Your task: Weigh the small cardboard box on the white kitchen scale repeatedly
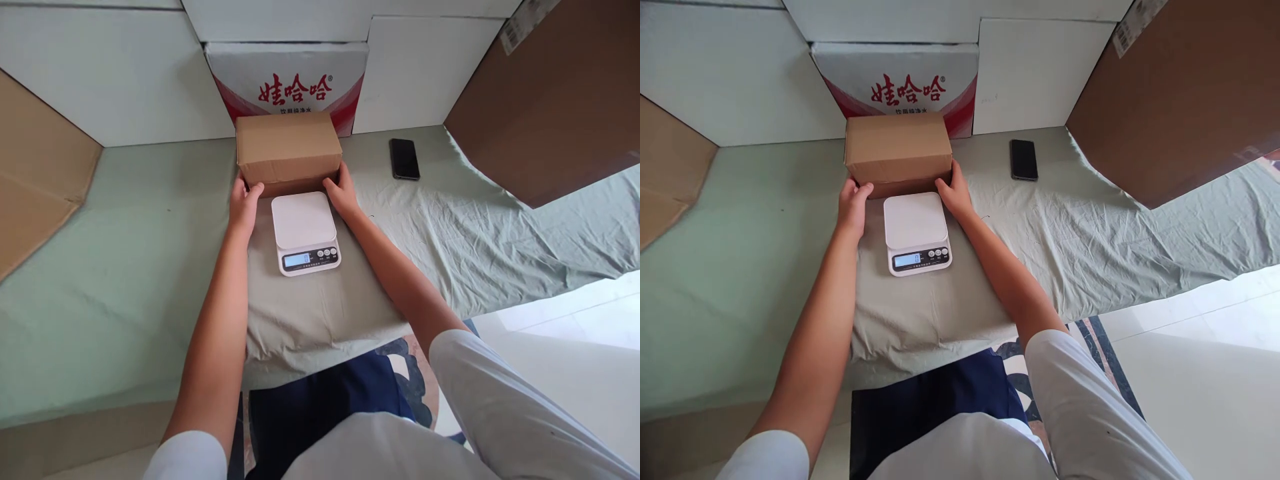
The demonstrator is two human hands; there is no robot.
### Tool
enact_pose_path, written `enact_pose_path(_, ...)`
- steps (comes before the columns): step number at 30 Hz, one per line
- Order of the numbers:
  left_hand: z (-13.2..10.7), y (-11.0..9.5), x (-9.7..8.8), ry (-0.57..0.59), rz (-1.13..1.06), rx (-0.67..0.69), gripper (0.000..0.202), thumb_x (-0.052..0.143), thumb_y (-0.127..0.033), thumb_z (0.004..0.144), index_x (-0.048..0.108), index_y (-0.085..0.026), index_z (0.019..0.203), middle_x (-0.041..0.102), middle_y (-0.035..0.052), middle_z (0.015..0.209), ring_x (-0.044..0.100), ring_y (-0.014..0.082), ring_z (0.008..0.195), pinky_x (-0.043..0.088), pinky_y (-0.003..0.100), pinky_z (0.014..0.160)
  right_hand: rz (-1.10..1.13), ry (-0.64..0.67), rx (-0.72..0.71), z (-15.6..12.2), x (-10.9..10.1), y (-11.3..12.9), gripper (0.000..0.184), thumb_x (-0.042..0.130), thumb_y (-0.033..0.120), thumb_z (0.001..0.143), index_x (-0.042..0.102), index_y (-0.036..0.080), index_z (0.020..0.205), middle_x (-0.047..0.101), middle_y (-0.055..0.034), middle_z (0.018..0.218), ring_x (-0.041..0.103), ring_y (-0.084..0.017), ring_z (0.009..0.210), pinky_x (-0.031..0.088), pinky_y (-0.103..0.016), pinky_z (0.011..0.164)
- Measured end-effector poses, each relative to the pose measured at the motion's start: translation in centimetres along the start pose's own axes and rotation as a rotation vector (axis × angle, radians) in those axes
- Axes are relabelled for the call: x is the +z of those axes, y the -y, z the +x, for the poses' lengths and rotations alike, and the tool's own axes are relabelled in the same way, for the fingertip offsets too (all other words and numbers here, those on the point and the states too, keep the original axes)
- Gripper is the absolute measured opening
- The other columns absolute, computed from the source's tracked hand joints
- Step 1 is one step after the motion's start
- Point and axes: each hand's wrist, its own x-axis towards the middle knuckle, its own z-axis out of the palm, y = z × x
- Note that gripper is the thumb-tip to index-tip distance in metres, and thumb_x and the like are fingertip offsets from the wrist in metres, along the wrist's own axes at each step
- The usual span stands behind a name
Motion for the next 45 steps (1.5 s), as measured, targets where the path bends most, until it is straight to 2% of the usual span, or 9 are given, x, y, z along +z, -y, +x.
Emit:
enact_pose_path(6,-0.1,0.0,-0.2,0.023,0.009,-0.025,0.043,0.087,-0.056,0.083,0.064,-0.027,0.105,0.075,0.0119,0.13,0.061,0.0387,0.149,0.044,0.059,0.137,-0.027,0.028,-0.03,0.3,0.1,-0.7,0.069,0.073,0.052,0.085,0.053,0.029,0.147,0.071,-0.0105,0.154,0.056,-0.038,0.157,0.04,-0.063,0.144)
enact_pose_path(14,-0.1,-0.3,0.7,0.012,-0.062,-0.004,0.063,0.091,-0.061,0.077,0.054,-0.025,0.113,0.069,0.0124,0.139,0.061,0.0315,0.142,0.043,0.055,0.135,-0.052,0.089,-0.118,-0.5,-0.5,0.6,0.088,0.074,0.063,0.089,0.041,0.028,0.162,0.058,-0.0126,0.171,0.045,-0.039,0.17,0.034,-0.063,0.147)
enact_pose_path(20,-0.9,-5.6,0.2,0.045,-0.079,0.178,0.09,0.094,-0.087,0.065,0.06,-0.024,0.12,0.072,0.009,0.139,0.06,0.0317,0.144,0.042,0.054,0.136,-0.063,0.042,-0.21,-1.2,-1.6,6.2,0.112,0.075,0.084,0.085,0.026,0.034,0.173,0.046,-0.0052,0.183,0.04,-0.027,0.171,0.03,-0.048,0.152)
enact_pose_path(22,-2.9,-7.7,-0.3,0.031,-0.064,0.282,0.082,0.09,-0.089,0.073,0.063,-0.028,0.12,0.073,0.0058,0.143,0.058,0.0334,0.153,0.042,0.056,0.137,-0.058,0.026,-0.296,-2.8,-2.2,8.9,0.105,0.069,0.085,0.09,0.027,0.038,0.173,0.041,-0.0036,0.185,0.039,-0.028,0.174,0.035,-0.046,0.15)
enact_pose_path(25,-7.3,-8.9,-1.3,0.077,-0.076,0.328,0.056,0.087,-0.073,0.091,0.069,-0.035,0.127,0.075,0.0018,0.147,0.062,0.0331,0.155,0.042,0.06,0.135,-0.06,-0.012,-0.368,-7.2,-3.5,11.2,0.093,0.068,0.079,0.096,0.031,0.042,0.173,0.05,-0.0064,0.175,0.043,-0.033,0.174,0.039,-0.052,0.148)
enact_pose_path(29,-12.3,-6.7,-2.2,0.147,-0.063,0.289,0.062,0.08,-0.065,0.099,0.068,-0.029,0.149,0.073,0.01,0.156,0.064,0.0321,0.154,0.048,0.049,0.133,-0.117,-0.036,-0.411,-13.3,-4.6,9.8,0.095,0.069,0.077,0.097,0.031,0.037,0.175,0.052,-0.0135,0.173,0.048,-0.038,0.169,0.044,-0.063,0.142)
enact_pose_path(32,-14.0,-5.1,-2.4,0.15,-0.056,0.266,0.063,0.077,-0.064,0.102,0.068,-0.029,0.153,0.072,0.0122,0.156,0.063,0.0332,0.155,0.046,0.048,0.135,-0.16,-0.092,-0.393,-15.4,-4.4,7.5,0.091,0.066,0.076,0.101,0.031,0.035,0.175,0.054,-0.016,0.17,0.054,-0.037,0.163,0.048,-0.064,0.138)
enact_pose_path(39,-15.0,-4.7,-3.2,0.114,0.006,0.148,0.071,0.05,-0.081,0.11,0.07,-0.03,0.154,0.07,0.0139,0.16,0.059,0.0335,0.16,0.043,0.049,0.136,-0.157,-0.058,-0.358,-15.0,-3.7,5.6,0.092,0.062,0.082,0.1,0.033,0.032,0.172,0.059,-0.0179,0.165,0.058,-0.036,0.157,0.054,-0.062,0.132)
enact_pose_path(45,-15.2,-5.0,-3.2,0.072,0.074,0.077,0.084,0.05,-0.091,0.103,0.07,-0.025,0.151,0.073,0.017,0.152,0.064,0.037,0.154,0.045,0.052,0.135,-0.115,-0.036,-0.267,-15.0,-3.7,5.2,0.092,0.068,0.082,0.096,0.039,0.03,0.166,0.063,-0.0178,0.161,0.062,-0.037,0.149,0.058,-0.061,0.126)
